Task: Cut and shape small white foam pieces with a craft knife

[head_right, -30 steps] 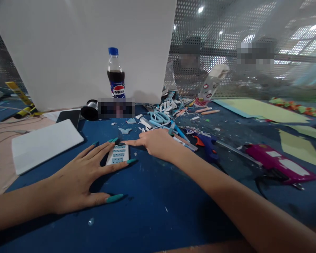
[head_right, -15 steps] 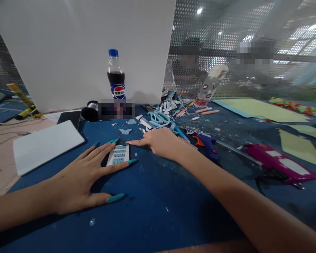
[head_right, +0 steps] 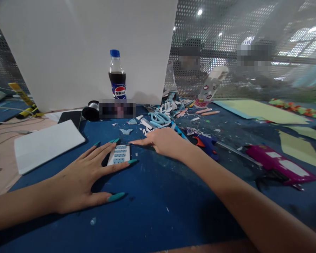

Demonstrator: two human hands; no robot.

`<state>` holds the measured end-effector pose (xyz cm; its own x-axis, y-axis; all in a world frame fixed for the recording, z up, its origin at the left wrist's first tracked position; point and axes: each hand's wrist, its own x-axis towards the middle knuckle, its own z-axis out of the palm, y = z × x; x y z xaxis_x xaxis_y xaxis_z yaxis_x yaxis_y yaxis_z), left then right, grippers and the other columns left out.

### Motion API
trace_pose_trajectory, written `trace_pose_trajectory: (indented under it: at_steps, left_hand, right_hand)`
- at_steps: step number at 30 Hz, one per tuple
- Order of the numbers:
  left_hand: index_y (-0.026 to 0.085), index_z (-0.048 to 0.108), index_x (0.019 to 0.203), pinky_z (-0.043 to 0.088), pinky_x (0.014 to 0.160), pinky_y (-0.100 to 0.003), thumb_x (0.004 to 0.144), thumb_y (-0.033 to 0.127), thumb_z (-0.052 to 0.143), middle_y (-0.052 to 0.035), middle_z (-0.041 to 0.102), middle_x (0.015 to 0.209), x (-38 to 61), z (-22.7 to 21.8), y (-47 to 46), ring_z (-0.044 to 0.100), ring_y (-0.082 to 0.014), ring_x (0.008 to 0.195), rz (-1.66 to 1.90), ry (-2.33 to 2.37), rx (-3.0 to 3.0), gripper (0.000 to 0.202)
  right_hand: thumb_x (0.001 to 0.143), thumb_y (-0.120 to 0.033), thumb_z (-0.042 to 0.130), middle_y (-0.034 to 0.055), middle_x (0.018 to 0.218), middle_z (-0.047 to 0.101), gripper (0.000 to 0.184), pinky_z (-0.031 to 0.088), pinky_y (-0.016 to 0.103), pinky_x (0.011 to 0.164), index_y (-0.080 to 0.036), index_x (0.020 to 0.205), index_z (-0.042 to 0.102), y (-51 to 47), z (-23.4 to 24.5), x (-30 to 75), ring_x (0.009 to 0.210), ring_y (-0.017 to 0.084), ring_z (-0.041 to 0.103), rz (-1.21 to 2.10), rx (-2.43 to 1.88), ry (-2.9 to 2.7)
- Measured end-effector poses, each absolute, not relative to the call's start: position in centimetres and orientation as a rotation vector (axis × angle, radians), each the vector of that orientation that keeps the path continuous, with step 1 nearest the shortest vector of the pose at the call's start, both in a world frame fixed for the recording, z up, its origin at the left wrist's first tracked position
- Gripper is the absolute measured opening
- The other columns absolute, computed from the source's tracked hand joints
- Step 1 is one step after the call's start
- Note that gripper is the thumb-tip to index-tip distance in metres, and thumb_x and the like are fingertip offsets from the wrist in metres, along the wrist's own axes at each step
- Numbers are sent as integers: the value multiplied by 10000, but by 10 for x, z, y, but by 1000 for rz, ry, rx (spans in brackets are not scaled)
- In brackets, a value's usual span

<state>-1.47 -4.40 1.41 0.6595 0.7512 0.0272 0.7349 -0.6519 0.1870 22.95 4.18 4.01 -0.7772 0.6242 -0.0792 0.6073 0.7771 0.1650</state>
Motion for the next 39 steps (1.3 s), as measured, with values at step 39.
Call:
trace_pose_trajectory:
  at_steps: [39]
  left_hand:
    - [437,209,1344,100,998,-650,784,673,372,10,-36,1485,-17,19,-43,-7,-397,1318,127,1163,2646,629]
  right_hand:
    - [789,-32,373,0,704,577,619,244,194,486,-401,1285,409,32,41,217,585,102,461,219,1059,2912]
